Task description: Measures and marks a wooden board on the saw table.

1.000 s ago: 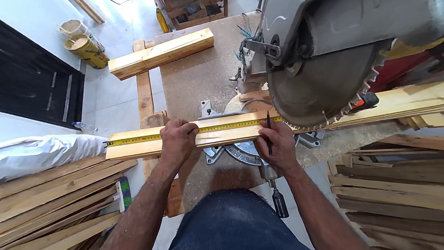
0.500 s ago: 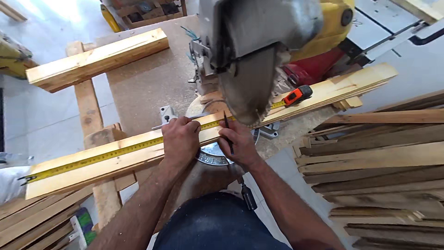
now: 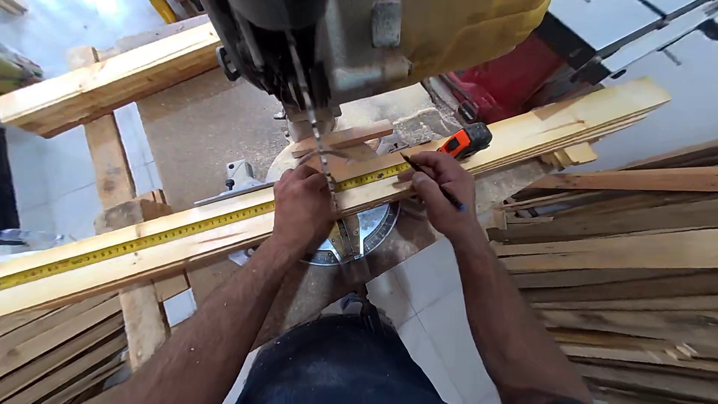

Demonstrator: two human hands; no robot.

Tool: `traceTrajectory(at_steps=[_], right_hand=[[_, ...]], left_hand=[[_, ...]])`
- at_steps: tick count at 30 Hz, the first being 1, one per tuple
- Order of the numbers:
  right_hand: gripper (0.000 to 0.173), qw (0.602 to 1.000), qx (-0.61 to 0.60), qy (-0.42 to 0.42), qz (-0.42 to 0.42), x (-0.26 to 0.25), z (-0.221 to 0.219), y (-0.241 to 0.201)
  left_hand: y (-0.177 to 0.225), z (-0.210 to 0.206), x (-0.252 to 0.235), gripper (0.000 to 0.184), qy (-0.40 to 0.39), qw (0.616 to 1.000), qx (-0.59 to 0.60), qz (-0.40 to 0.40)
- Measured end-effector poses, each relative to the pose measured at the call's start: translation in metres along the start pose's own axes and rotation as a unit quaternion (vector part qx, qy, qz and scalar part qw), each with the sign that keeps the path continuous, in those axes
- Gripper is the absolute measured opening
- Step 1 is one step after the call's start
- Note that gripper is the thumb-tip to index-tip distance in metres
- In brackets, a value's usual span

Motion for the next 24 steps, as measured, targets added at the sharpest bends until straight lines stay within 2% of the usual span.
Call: traceTrajectory(at_steps=[6,13,18,24], right_hand=[[0.006,0.999,-0.026,0.011,0.031,-0.015,0.005,0.005],[0.008,0.994,-0.037,-0.096,0.048,-0.029,-0.042,-0.009],[0.007,0.991,-0.018,-0.109,0.073,-0.03,-0.061,0.001],[0.008,0.986,-0.02,-0.134,0.093,-0.028,-0.065,0.003]], left_hand=[[-0.012,-0.006,-0.002,0.02,-0.004,1.0,0.021,0.006],[-0.019,-0.014,-0.004,0.022,0.013,1.0,0.018,0.0],[-0.026,-0.027,-0.006,0.021,0.01,1.0,0.006,0.002],[0.008,-0.026,-0.011,0.013,0.033,0.999,0.021,-0.007]])
Point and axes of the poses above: each hand's wrist, its own x-axis away from the middle knuckle, its own z-axis out of the back of the hand, y = z × x, the point moved 8 cm from there along -x, towards the middle knuckle, and after that the axes turned 4 degrees about z, right-handed, at the moved point
